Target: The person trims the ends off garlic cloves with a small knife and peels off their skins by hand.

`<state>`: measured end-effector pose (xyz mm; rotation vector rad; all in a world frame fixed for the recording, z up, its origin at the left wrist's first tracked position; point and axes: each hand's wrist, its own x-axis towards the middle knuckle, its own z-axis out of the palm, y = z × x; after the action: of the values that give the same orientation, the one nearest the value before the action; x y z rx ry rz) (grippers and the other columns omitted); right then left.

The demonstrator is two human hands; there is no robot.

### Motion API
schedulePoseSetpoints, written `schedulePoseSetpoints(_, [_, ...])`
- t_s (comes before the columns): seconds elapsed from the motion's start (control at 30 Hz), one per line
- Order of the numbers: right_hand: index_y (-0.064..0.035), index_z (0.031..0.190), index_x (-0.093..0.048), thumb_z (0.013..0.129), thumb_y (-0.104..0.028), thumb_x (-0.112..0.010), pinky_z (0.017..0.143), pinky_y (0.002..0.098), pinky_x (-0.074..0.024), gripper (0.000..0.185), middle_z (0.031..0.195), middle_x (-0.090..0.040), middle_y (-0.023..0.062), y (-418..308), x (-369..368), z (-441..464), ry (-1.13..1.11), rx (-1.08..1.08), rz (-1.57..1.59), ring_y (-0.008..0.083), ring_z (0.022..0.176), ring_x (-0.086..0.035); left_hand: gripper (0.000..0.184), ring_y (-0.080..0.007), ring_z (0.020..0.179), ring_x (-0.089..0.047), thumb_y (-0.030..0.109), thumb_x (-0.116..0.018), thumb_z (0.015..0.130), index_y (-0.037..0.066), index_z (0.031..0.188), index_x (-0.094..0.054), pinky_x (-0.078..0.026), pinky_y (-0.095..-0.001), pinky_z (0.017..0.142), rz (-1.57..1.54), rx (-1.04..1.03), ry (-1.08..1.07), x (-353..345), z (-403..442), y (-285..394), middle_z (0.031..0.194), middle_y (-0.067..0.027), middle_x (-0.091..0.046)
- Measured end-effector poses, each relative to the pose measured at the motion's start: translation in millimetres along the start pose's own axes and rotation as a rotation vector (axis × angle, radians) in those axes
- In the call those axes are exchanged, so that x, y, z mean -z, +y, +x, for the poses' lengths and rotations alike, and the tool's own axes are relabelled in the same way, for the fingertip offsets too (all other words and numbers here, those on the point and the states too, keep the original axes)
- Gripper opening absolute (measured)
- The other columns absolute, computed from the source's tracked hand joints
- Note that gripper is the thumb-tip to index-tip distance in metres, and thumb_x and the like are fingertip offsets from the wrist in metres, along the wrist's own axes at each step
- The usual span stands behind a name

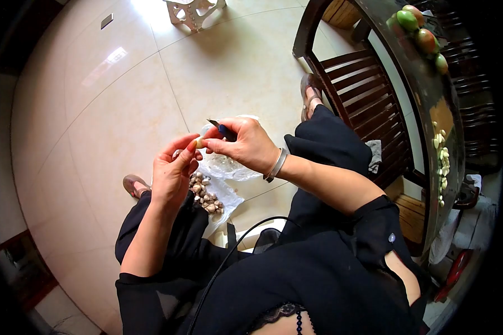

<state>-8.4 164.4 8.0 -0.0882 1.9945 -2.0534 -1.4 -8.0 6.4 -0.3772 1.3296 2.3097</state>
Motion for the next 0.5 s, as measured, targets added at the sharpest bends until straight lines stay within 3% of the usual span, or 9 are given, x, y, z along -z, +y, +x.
schedulePoseSetpoints(0.13, [0.0007, 0.084, -0.063, 0.077, -0.014, -0.063, 0.059, 0.0219, -0.0471, 0.016, 0.071, -0.064, 0.0089, 0.7, 1.5, -0.1, -0.003, -0.024, 0.000, 0.0090, 0.065, -0.059, 0.019, -0.0088, 0.065, -0.051, 0.004, -0.058, 0.080, -0.004, 0.097, -0.058, -0.036, -0.0185, 0.053, 0.119, -0.024, 0.018, -0.3, -1.3, -2.4, 0.081, -0.0066, -0.060])
schedulePoseSetpoints(0.27, [-0.0009, 0.080, -0.063, 0.074, -0.020, -0.064, 0.060, 0.0276, -0.0475, 0.021, 0.068, -0.063, 0.0108, 8.1, 1.8, 1.0, 0.017, 0.072, -0.120, 0.0174, 0.064, -0.062, 0.019, -0.0066, 0.062, -0.049, 0.005, -0.057, 0.080, -0.004, 0.097, -0.057, -0.035, -0.0157, 0.051, 0.156, -0.023, 0.088, 0.0, -0.5, -5.2, 0.078, -0.0068, -0.058])
schedulePoseSetpoints(0.37, [-0.0003, 0.079, -0.063, 0.072, -0.016, -0.063, 0.060, 0.0271, -0.0477, 0.017, 0.068, -0.063, 0.0113, 2.2, 0.8, -0.6, 0.029, 0.028, -0.126, 0.0181, 0.063, -0.062, 0.019, -0.0068, 0.062, -0.049, 0.000, -0.058, 0.079, -0.005, 0.097, -0.056, -0.035, -0.0157, 0.051, 0.072, -0.048, 0.047, 5.5, 1.0, -8.7, 0.076, -0.0071, -0.058])
schedulePoseSetpoints(0.43, [0.0019, 0.083, -0.062, 0.077, -0.013, -0.062, 0.060, 0.0211, -0.0465, 0.016, 0.070, -0.064, 0.0068, 1.5, 2.1, -1.1, -0.017, 0.024, -0.131, 0.0082, 0.065, -0.059, 0.019, -0.0061, 0.060, -0.048, 0.000, -0.060, 0.077, -0.005, 0.095, -0.057, -0.033, -0.0156, 0.050, 0.086, -0.056, 0.054, 3.2, 0.3, -8.0, 0.074, -0.0063, -0.058])
schedulePoseSetpoints(0.5, [0.0020, 0.083, -0.062, 0.077, -0.013, -0.061, 0.059, 0.0211, -0.0464, 0.017, 0.071, -0.064, 0.0068, 3.5, 3.0, -1.2, -0.010, 0.041, -0.147, 0.0078, 0.064, -0.059, 0.019, -0.0057, 0.059, -0.047, 0.001, -0.061, 0.077, -0.005, 0.094, -0.058, -0.033, -0.0157, 0.049, 0.099, -0.064, 0.047, 3.3, 0.8, -8.3, 0.073, -0.0060, -0.058])
